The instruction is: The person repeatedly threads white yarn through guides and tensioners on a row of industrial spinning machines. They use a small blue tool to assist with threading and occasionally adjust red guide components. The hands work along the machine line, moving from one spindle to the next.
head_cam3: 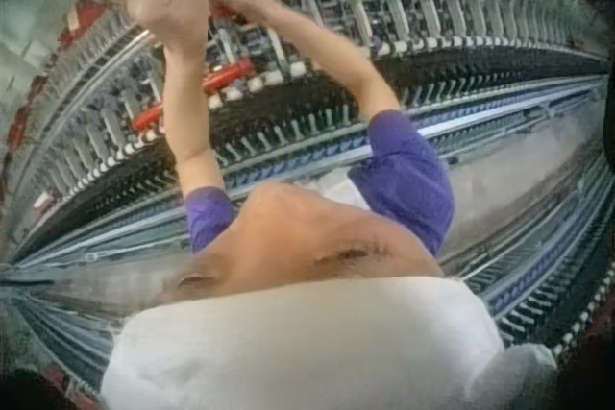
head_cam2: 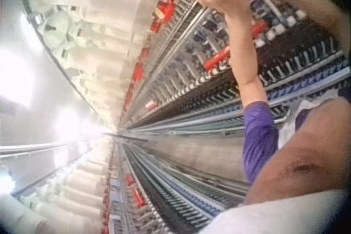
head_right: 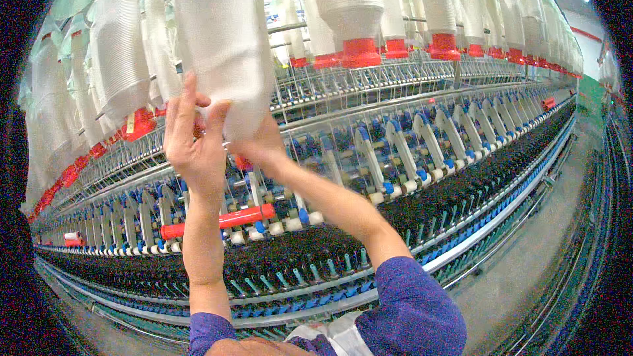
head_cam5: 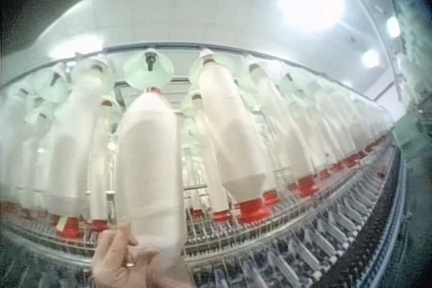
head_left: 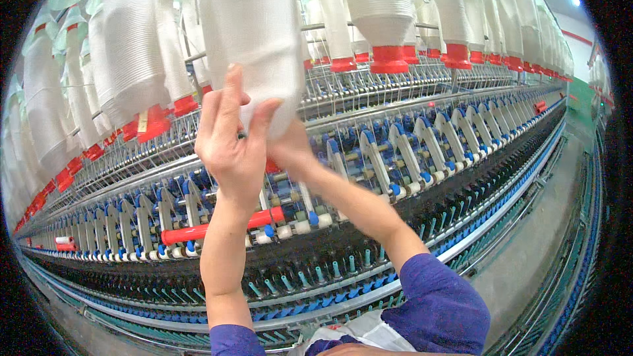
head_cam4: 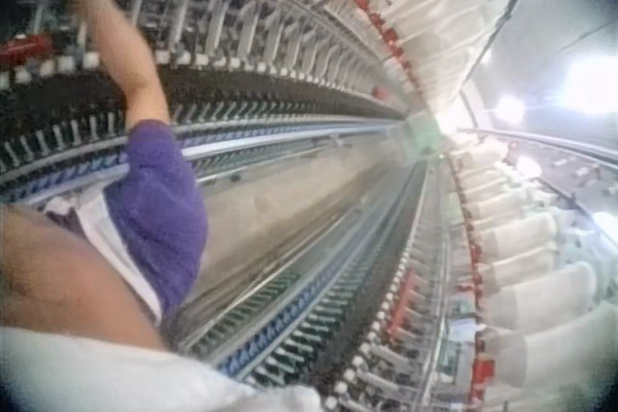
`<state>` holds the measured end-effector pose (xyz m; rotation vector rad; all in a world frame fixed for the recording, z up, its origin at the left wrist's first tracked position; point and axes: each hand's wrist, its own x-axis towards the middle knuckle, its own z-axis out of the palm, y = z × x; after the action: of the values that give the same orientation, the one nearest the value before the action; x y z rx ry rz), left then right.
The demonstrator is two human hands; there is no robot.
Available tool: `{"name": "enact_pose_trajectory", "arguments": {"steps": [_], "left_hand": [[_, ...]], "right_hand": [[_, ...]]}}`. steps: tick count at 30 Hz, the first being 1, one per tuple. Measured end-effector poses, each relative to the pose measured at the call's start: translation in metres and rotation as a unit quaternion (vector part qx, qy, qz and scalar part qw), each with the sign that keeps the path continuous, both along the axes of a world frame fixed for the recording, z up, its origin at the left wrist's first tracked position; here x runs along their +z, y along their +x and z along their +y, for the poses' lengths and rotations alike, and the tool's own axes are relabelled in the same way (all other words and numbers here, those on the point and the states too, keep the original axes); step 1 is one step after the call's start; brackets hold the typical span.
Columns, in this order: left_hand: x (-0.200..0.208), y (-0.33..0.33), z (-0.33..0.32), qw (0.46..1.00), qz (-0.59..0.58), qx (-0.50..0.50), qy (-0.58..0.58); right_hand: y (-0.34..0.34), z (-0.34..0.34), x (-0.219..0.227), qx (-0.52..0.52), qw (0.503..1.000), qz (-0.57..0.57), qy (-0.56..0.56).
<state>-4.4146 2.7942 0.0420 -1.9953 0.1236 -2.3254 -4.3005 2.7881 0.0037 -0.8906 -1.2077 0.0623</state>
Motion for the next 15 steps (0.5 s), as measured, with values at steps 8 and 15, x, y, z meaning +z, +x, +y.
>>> {"name": "enact_pose_trajectory", "arguments": {"steps": [8, 15], "left_hand": [[-0.054, 0.032, 0.017, 0.995, -0.095, -0.015, -0.031], [0.017, 0.088, 0.006, 0.707, 0.512, -0.434, -0.223]], "right_hand": [[0.071, -0.031, -0.231, -0.242, 0.969, -0.021, -0.053], [0.095, -0.107, -0.367, -0.317, 0.940, -0.068, -0.108]]}}
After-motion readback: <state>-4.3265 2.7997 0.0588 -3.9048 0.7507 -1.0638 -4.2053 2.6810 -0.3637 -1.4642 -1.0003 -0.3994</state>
